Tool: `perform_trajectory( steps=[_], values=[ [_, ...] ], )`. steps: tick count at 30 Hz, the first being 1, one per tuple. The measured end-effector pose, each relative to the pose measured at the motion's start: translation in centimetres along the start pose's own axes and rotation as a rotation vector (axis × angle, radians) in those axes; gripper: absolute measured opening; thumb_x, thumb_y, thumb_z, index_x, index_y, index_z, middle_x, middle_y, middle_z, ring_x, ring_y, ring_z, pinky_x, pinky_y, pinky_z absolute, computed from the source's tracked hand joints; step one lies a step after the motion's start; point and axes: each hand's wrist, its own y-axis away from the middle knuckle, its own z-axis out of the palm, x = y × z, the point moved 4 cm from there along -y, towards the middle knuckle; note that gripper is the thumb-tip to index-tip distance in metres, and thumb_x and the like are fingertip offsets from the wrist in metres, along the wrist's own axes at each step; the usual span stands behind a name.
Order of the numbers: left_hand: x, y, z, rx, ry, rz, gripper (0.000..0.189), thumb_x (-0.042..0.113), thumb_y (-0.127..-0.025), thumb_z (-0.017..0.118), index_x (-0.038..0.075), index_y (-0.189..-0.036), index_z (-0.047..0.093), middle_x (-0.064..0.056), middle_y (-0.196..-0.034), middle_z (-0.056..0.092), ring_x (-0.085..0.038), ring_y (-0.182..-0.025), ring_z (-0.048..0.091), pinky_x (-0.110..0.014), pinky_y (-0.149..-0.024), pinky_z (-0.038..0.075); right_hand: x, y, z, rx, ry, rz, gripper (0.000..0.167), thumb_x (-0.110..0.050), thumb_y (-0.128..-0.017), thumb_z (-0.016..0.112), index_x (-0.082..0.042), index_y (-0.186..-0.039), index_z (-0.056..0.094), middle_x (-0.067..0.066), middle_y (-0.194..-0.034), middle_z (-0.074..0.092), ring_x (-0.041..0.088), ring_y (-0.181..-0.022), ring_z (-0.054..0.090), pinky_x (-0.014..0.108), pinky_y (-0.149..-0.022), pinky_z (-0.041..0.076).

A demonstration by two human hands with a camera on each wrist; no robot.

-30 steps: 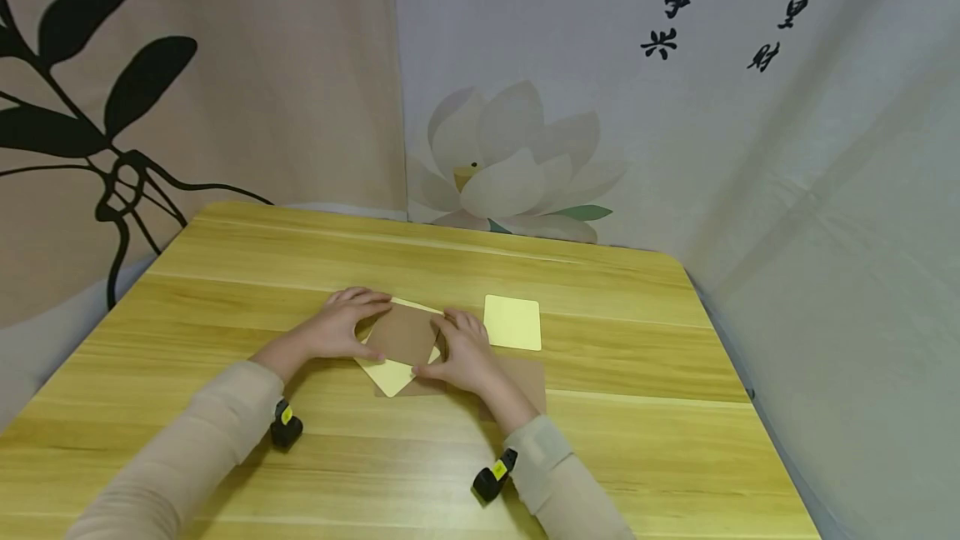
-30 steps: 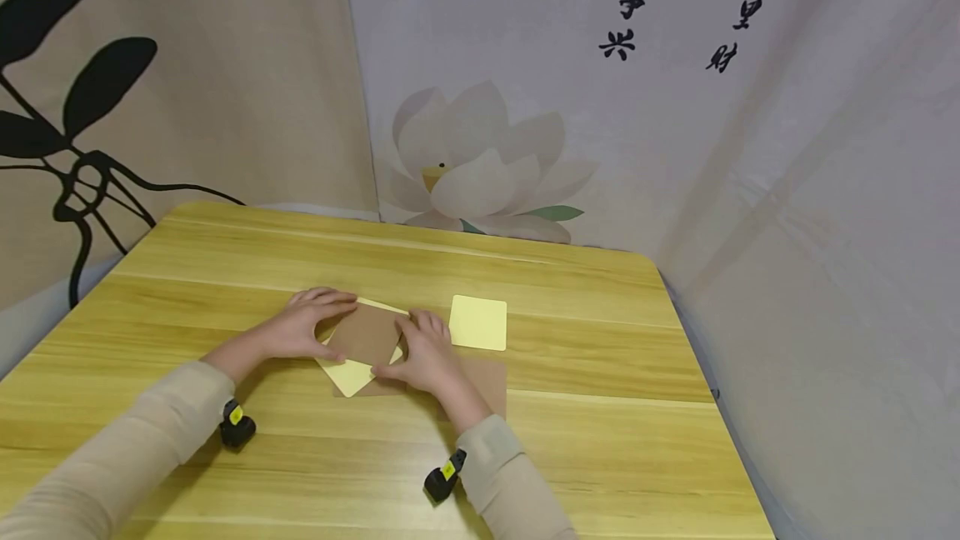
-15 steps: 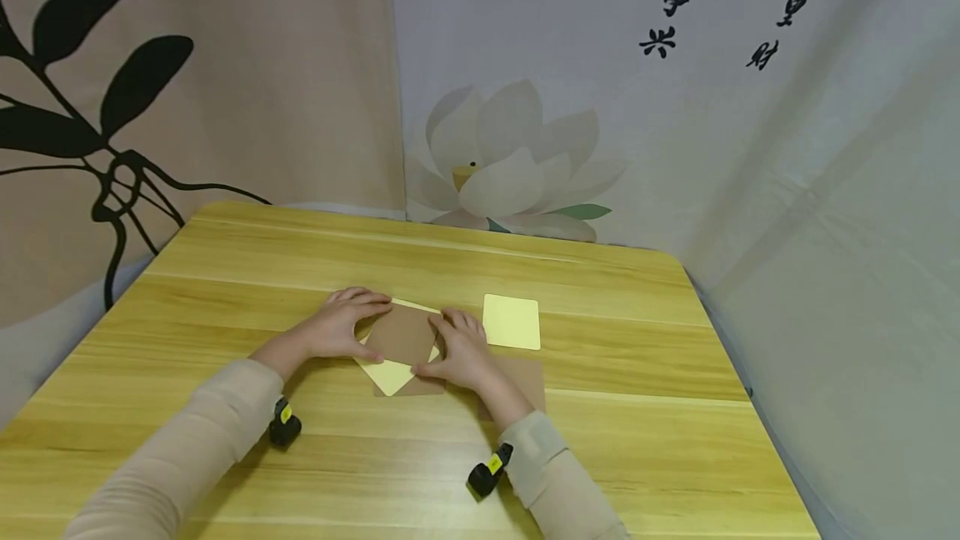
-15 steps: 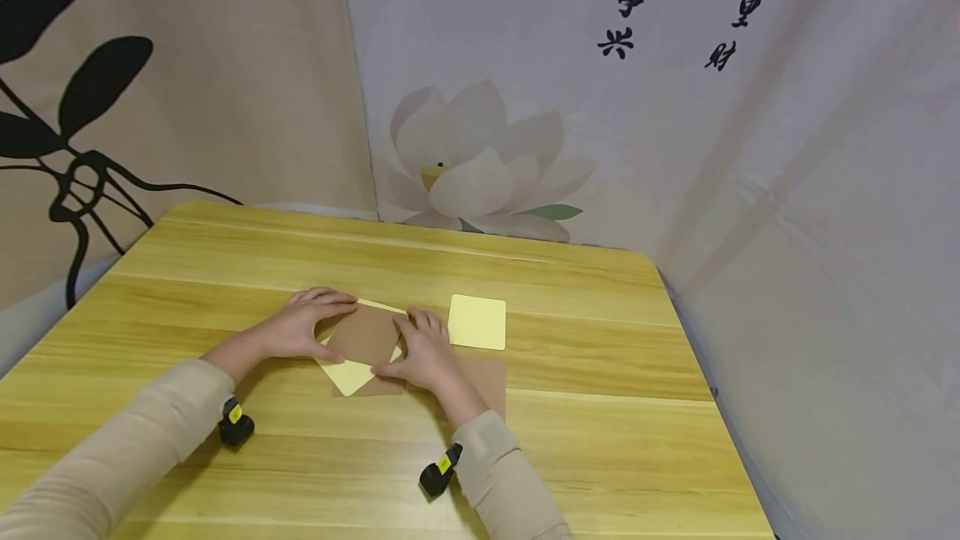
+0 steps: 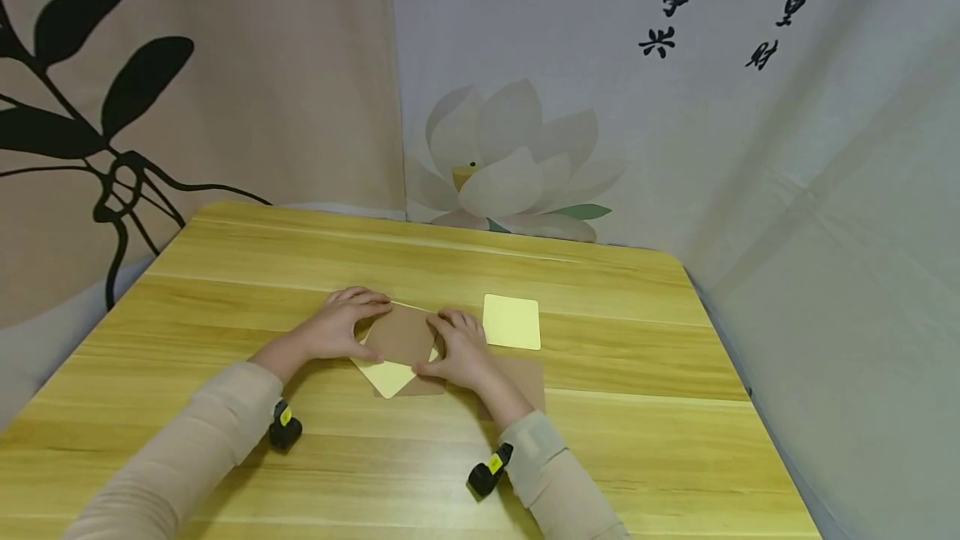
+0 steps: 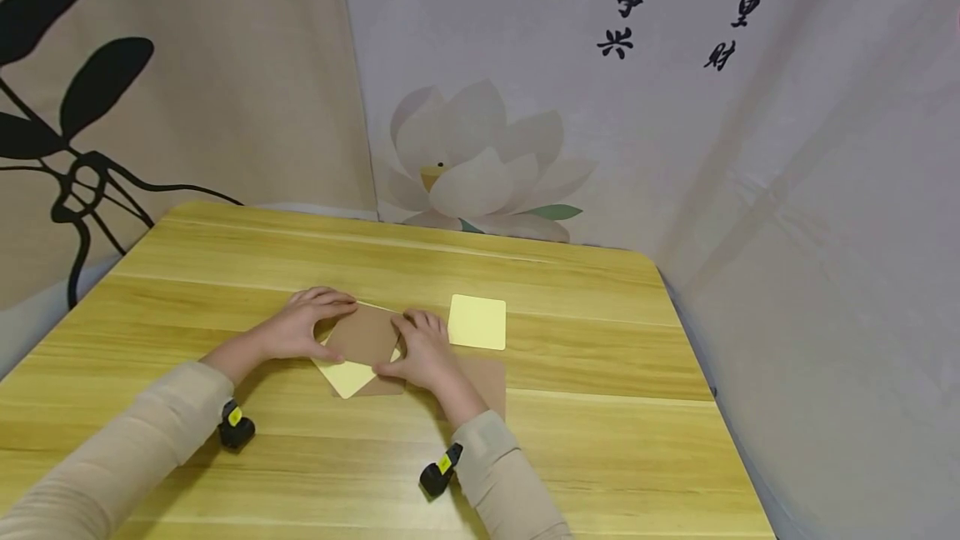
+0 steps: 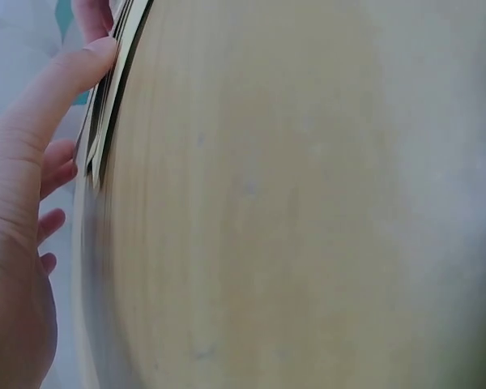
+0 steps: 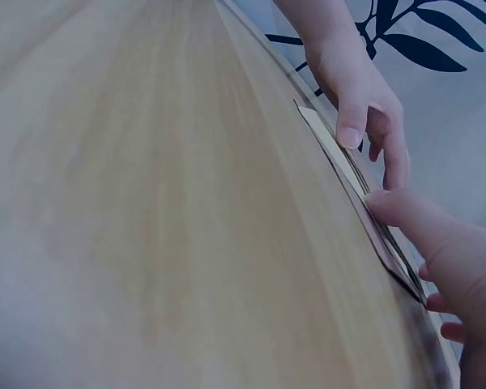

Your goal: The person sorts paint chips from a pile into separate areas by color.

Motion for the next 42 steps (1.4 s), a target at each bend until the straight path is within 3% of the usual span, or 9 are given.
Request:
perform_trajectory(
  steps=[9, 16, 25, 31, 42],
  values=[
    [0.4, 0.2, -0.1, 0.031, 0.007, 0.007, 0.098, 0.068, -0.065, 0.075, 0.007, -0.138, 0.052, -0.006, -0.141, 0.046, -0.031, -0.130, 0.032, -0.061, -0.102, 0.017, 0.2, 0.0, -0.3, 0.049, -0.010, -0.029, 0.089, -0.056, -0.072, 0.077, -0.015, -0.144, 0.045, 0.008, -0.143, 0.040, 0.029, -0.132, 0.030, 0.045, -0.110, 0.019],
    [1.5, 0.0, 0.0, 0.044, -0.009, 0.009, 0.098, 0.070, -0.066, 0.073, 0.008, -0.139, 0.052, -0.006, -0.142, 0.045, -0.031, -0.131, 0.031, -0.059, -0.103, 0.018, 0.6, 0.7, -1.2, 0.061, -0.008, -0.046, 0.088, -0.055, -0.071, 0.077, -0.014, -0.143, 0.047, 0.009, -0.142, 0.040, 0.028, -0.132, 0.029, 0.045, -0.111, 0.015],
    [4.0, -0.3, 0.9, 0.063, -0.012, 0.019, 0.093, 0.068, -0.067, 0.073, 0.011, -0.138, 0.053, -0.006, -0.143, 0.043, -0.031, -0.133, 0.030, -0.060, -0.104, 0.016, 2.0, 2.9, -2.4, 0.040, -0.105, -0.047, 0.086, -0.055, -0.073, 0.077, -0.016, -0.144, 0.046, 0.008, -0.145, 0.036, 0.030, -0.136, 0.022, 0.049, -0.110, 0.014],
    [5.9, -0.6, 1.9, 0.090, -0.014, 0.028, 0.089, 0.065, -0.068, 0.074, 0.011, -0.136, 0.056, -0.005, -0.141, 0.045, -0.030, -0.132, 0.032, -0.057, -0.105, 0.019, 2.9, 4.6, -3.3, 0.041, -0.108, -0.065, 0.087, -0.054, -0.071, 0.077, -0.016, -0.143, 0.047, 0.009, -0.143, 0.037, 0.029, -0.135, 0.023, 0.052, -0.108, 0.019],
    [9.3, -1.4, 3.5, 0.152, -0.034, 0.036, 0.087, 0.063, -0.065, 0.077, 0.011, -0.132, 0.059, -0.005, -0.137, 0.048, -0.028, -0.131, 0.034, -0.054, -0.104, 0.023, 5.1, 7.2, -4.6, 0.044, -0.106, -0.116, 0.086, -0.048, -0.072, 0.080, -0.015, -0.144, 0.046, 0.007, -0.140, 0.038, 0.026, -0.134, 0.024, 0.051, -0.108, 0.016]
  ],
)
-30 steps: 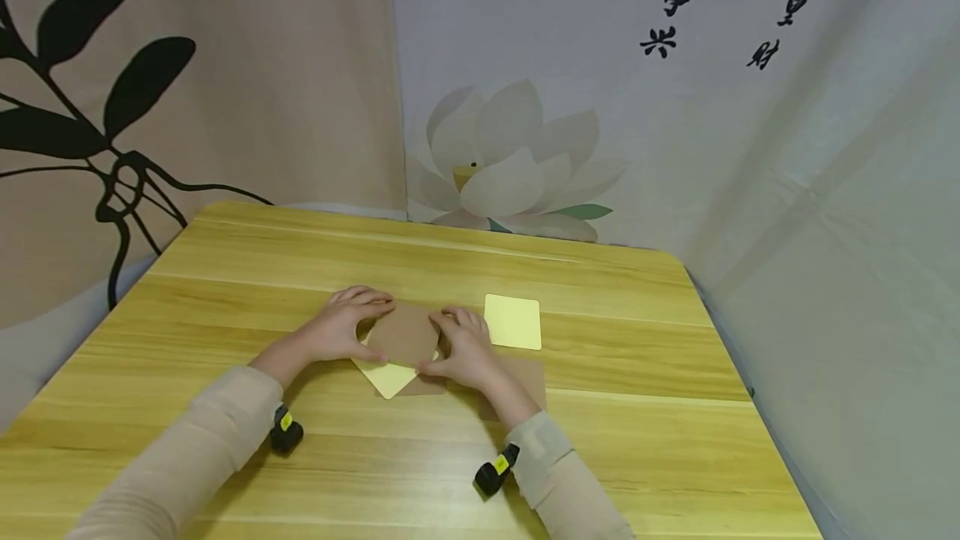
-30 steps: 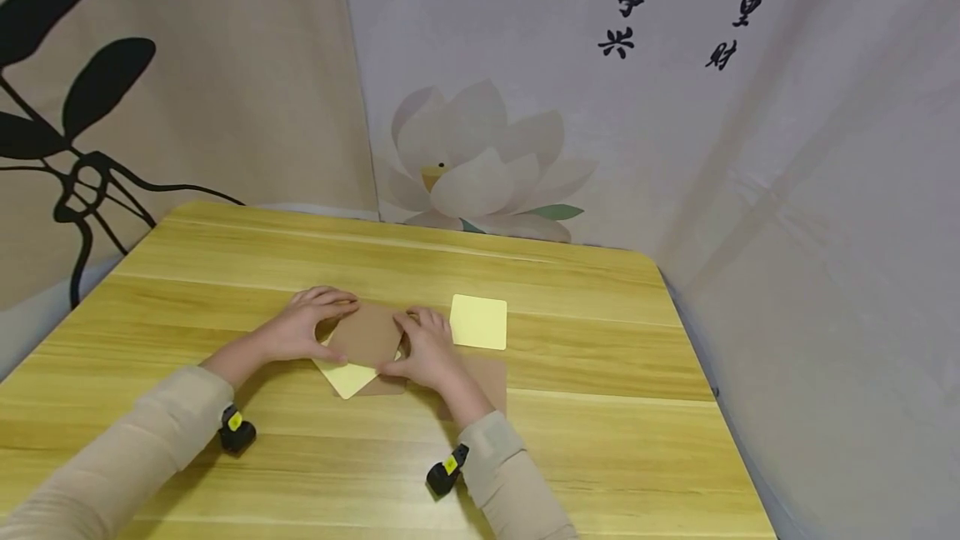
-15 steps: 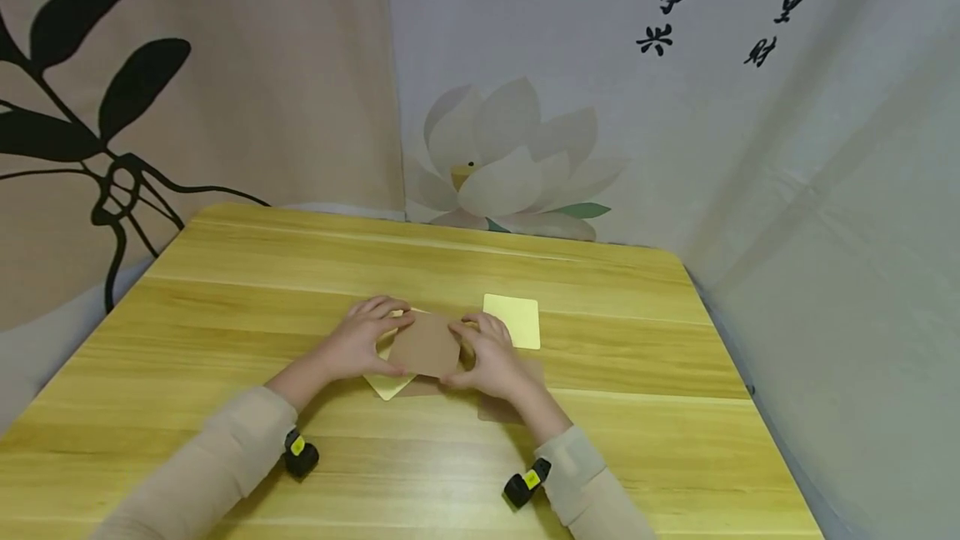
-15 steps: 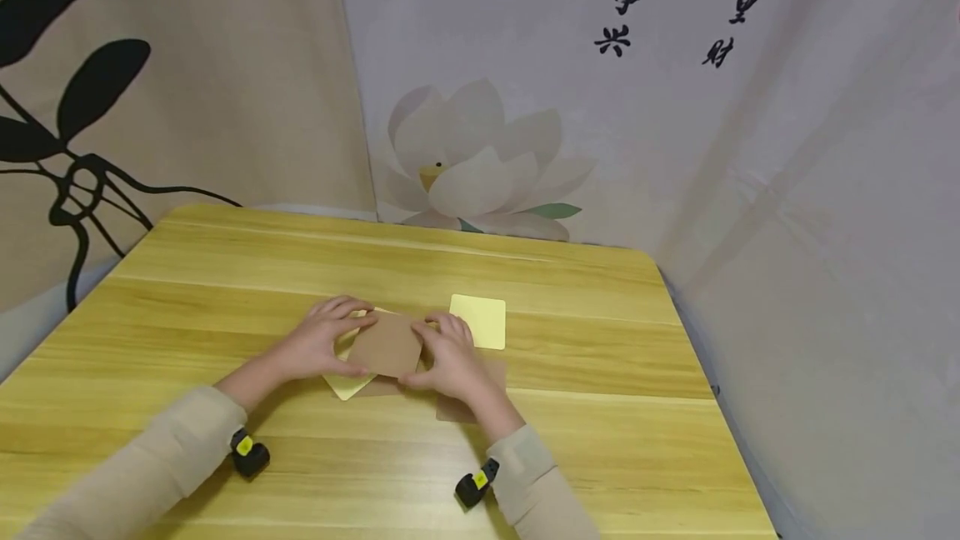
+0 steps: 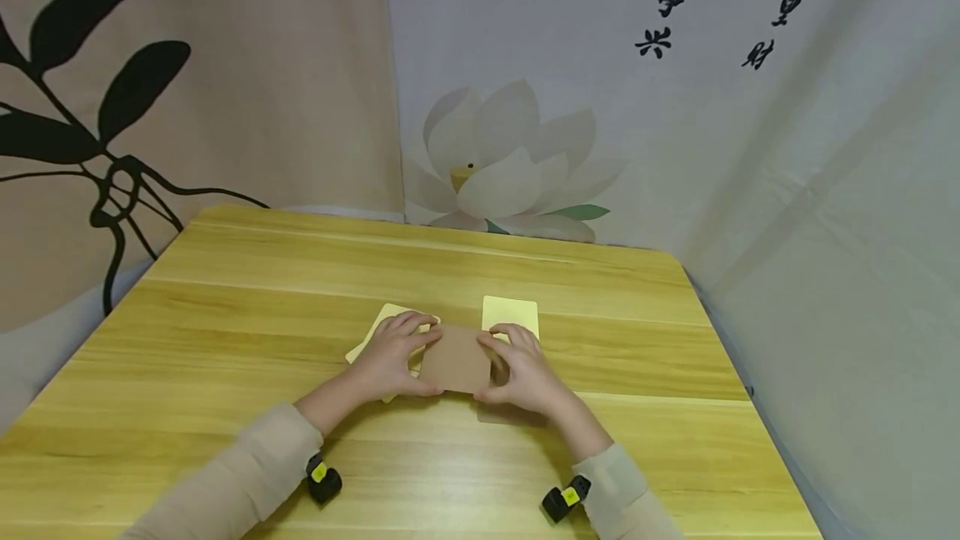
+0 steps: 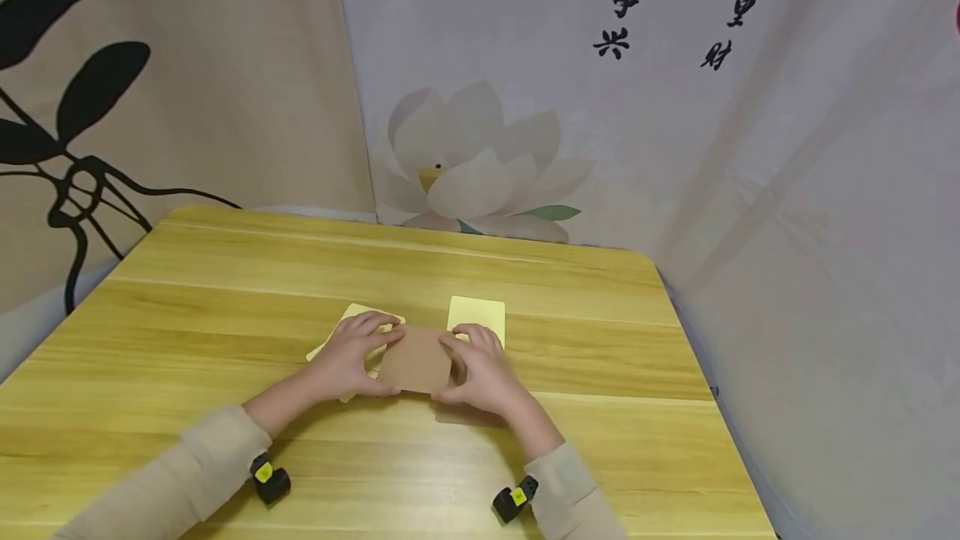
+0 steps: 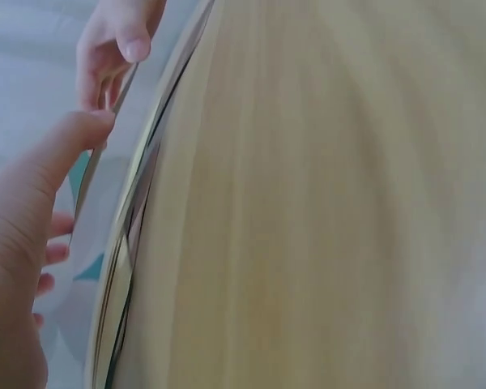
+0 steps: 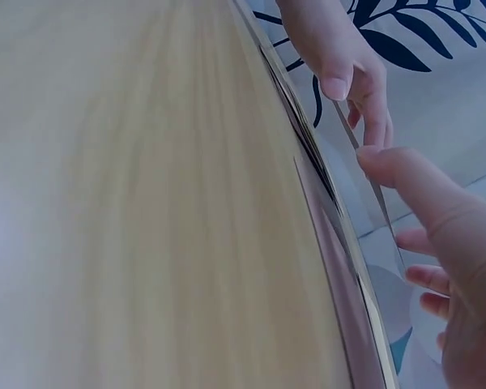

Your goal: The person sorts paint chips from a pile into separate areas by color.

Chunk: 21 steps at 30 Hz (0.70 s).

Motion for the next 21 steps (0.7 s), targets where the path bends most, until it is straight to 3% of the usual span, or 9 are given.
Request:
perform_trajectory(
  steps=[7, 21],
  values=[
    [2.2, -0.2, 1.2, 0.037, 0.002, 0.013, 0.086, 0.063, -0.064, 0.077, 0.009, -0.129, 0.062, -0.006, -0.135, 0.050, -0.026, -0.128, 0.036, -0.053, -0.102, 0.026, 0.9, 1.9, -0.8, -0.019, -0.006, 0.005, 0.086, -0.043, -0.070, 0.083, -0.015, -0.143, 0.047, 0.005, -0.138, 0.038, 0.027, -0.133, 0.025, 0.054, -0.106, 0.020],
    [5.6, -1.0, 3.3, -0.014, -0.041, -0.003, 0.089, 0.068, -0.065, 0.073, 0.009, -0.130, 0.060, -0.006, -0.133, 0.050, -0.024, -0.125, 0.040, -0.048, -0.103, 0.027, 2.6, 4.7, -2.1, -0.062, -0.031, 0.046, 0.087, -0.045, -0.068, 0.084, -0.016, -0.142, 0.049, 0.006, -0.140, 0.039, 0.030, -0.134, 0.024, 0.056, -0.105, 0.022]
  ],
)
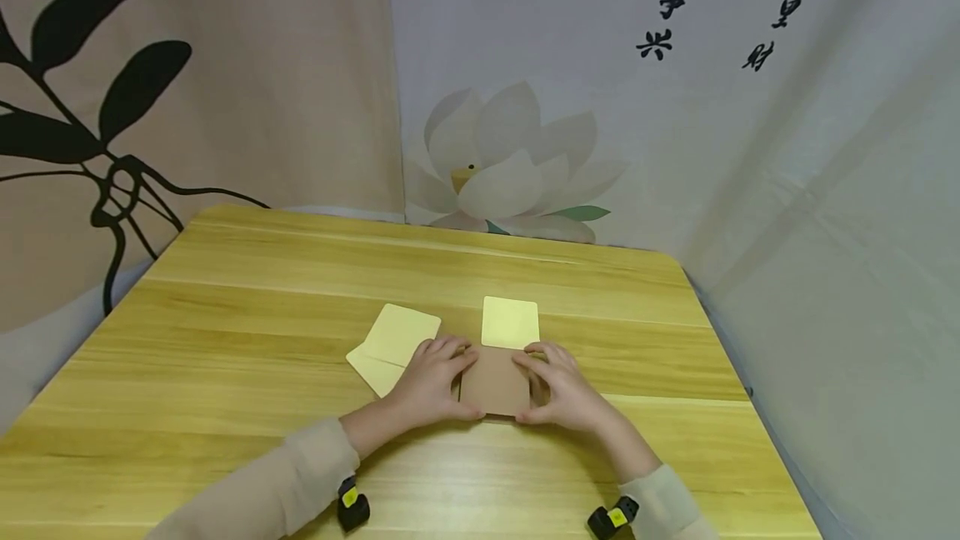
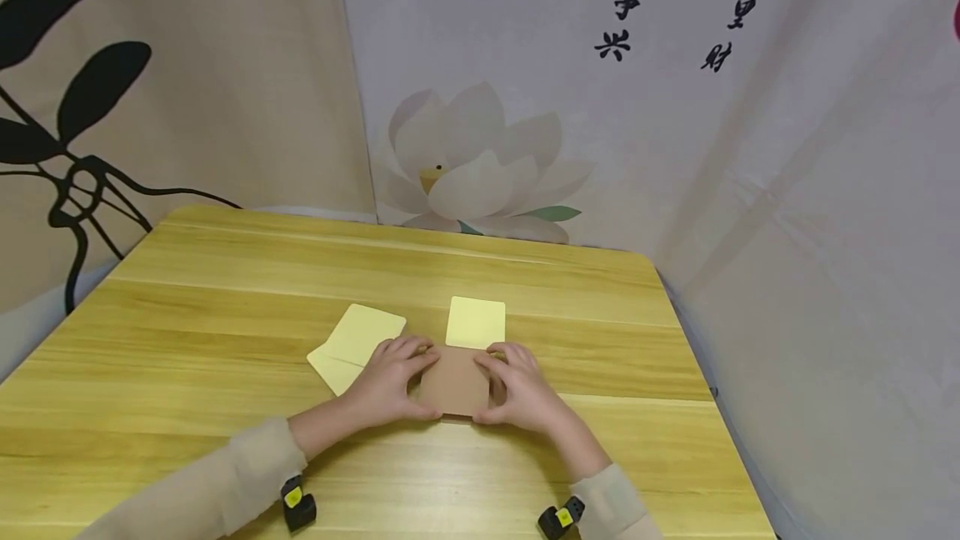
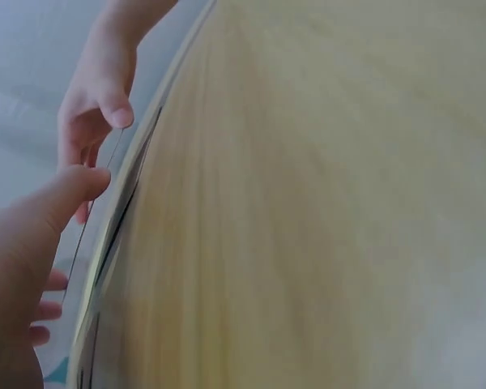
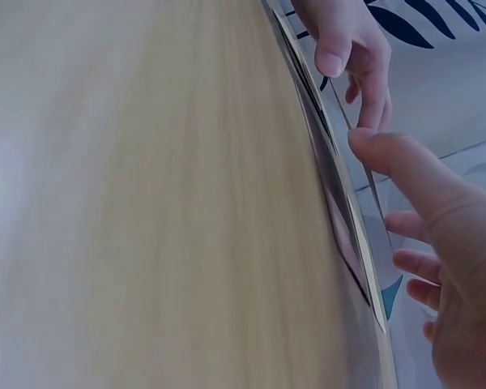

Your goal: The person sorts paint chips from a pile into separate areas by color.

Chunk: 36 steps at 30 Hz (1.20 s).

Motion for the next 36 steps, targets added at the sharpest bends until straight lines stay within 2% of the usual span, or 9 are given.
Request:
perform_trajectory(
  steps=[8, 13, 27, 36],
  values=[
    [1.6, -0.2, 1.0, -0.019, -0.001, -0.003, 0.090, 0.067, -0.065, 0.073, 0.006, -0.130, 0.059, -0.008, -0.133, 0.049, -0.027, -0.125, 0.039, -0.048, -0.105, 0.027, 1.0, 1.1, -0.4, -0.020, -0.006, -0.014, 0.087, -0.044, -0.068, 0.084, -0.016, -0.142, 0.048, 0.005, -0.140, 0.040, 0.028, -0.134, 0.025, 0.055, -0.105, 0.022],
    [2.1, -0.3, 1.1, -0.024, -0.005, -0.002, 0.088, 0.067, -0.066, 0.073, 0.007, -0.129, 0.060, -0.008, -0.133, 0.049, -0.026, -0.125, 0.040, -0.047, -0.103, 0.029, 1.5, 1.4, -0.4, -0.034, -0.006, -0.019, 0.088, -0.047, -0.069, 0.083, -0.016, -0.143, 0.047, 0.006, -0.143, 0.039, 0.029, -0.134, 0.025, 0.056, -0.105, 0.022],
    [2.2, -0.6, 1.8, -0.061, -0.027, -0.017, 0.087, 0.068, -0.068, 0.071, 0.009, -0.131, 0.059, -0.008, -0.134, 0.048, -0.027, -0.127, 0.038, -0.047, -0.101, 0.031, 2.1, 1.6, -0.2, -0.060, 0.002, -0.006, 0.086, -0.045, -0.071, 0.082, -0.014, -0.143, 0.047, 0.007, -0.145, 0.037, 0.029, -0.135, 0.024, 0.055, -0.107, 0.020],
    [1.9, -0.4, 1.9, -0.088, 0.003, -0.025, 0.087, 0.069, -0.070, 0.070, 0.011, -0.133, 0.057, -0.009, -0.138, 0.046, -0.028, -0.129, 0.036, -0.049, -0.103, 0.028, 2.2, 1.7, -0.1, -0.076, -0.020, -0.008, 0.085, -0.043, -0.072, 0.082, -0.012, -0.143, 0.047, 0.007, -0.144, 0.037, 0.027, -0.134, 0.025, 0.054, -0.107, 0.020]
  ],
)
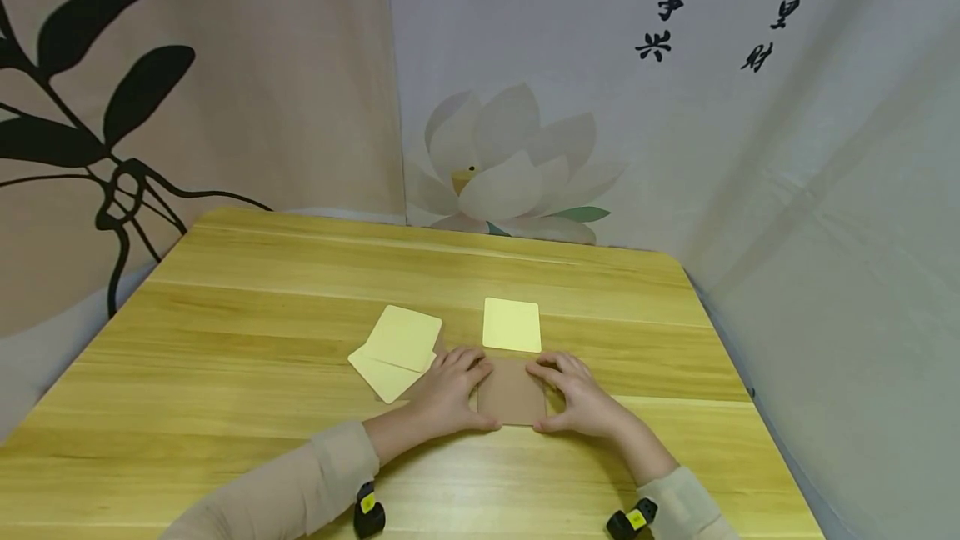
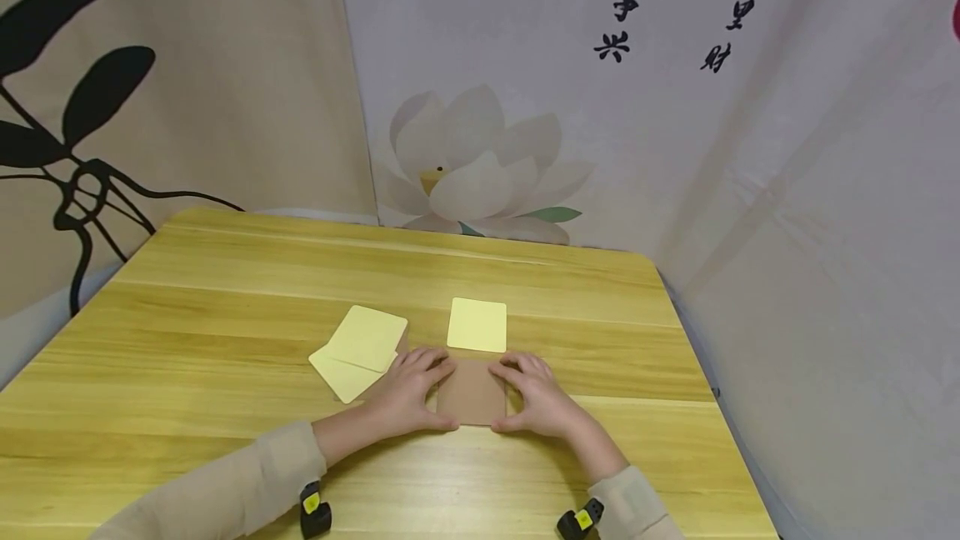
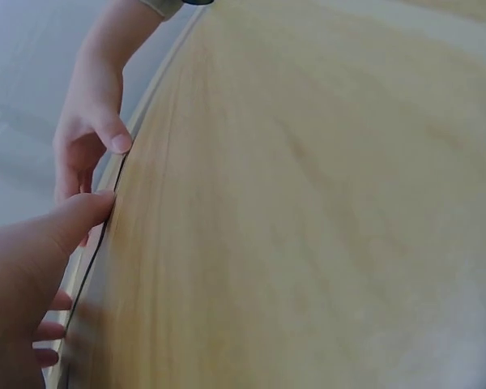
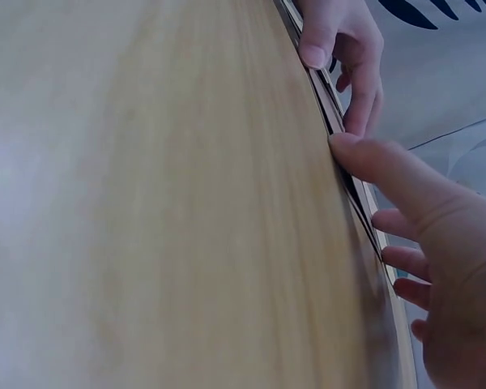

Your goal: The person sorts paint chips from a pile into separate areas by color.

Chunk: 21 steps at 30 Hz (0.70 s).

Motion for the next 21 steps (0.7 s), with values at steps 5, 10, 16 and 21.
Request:
perform_trajectory(
  steps=[5, 10, 16, 21],
  values=[
    [-0.1, 0.1, 0.0, -0.009, 0.005, 0.004, 0.087, 0.069, -0.070, 0.069, 0.012, -0.134, 0.056, -0.009, -0.139, 0.045, -0.028, -0.130, 0.035, -0.049, -0.104, 0.027, -0.1, 0.1, 0.0, -0.004, 0.010, 0.003, 0.086, -0.045, -0.072, 0.081, -0.013, -0.144, 0.046, 0.006, -0.145, 0.036, 0.027, -0.135, 0.024, 0.054, -0.106, 0.020],
    [-0.3, 0.3, -0.3, -0.025, 0.023, 0.005, 0.089, 0.071, -0.070, 0.068, 0.014, -0.136, 0.055, -0.007, -0.141, 0.043, -0.028, -0.131, 0.034, -0.050, -0.104, 0.027, -0.4, 0.2, 0.0, 0.008, 0.004, 0.019, 0.087, -0.050, -0.071, 0.080, -0.014, -0.143, 0.046, 0.006, -0.146, 0.035, 0.028, -0.136, 0.023, 0.056, -0.106, 0.021],
    [-0.8, 0.6, -1.0, -0.007, 0.065, 0.007, 0.087, 0.069, -0.068, 0.071, 0.014, -0.134, 0.057, -0.006, -0.143, 0.043, -0.028, -0.131, 0.034, -0.052, -0.105, 0.025, -1.0, 0.2, -0.1, 0.064, 0.049, 0.028, 0.086, -0.050, -0.070, 0.081, -0.014, -0.141, 0.049, 0.007, -0.146, 0.036, 0.029, -0.135, 0.024, 0.056, -0.107, 0.019],
    [-1.6, 1.0, -1.9, 0.017, 0.084, 0.015, 0.086, 0.064, -0.067, 0.075, 0.013, -0.134, 0.057, -0.007, -0.143, 0.042, -0.027, -0.130, 0.035, -0.054, -0.104, 0.024, -1.8, -0.1, -0.3, 0.112, 0.103, 0.024, 0.086, -0.051, -0.069, 0.082, -0.012, -0.139, 0.051, 0.011, -0.145, 0.038, 0.031, -0.134, 0.026, 0.055, -0.107, 0.018]
  ],
)
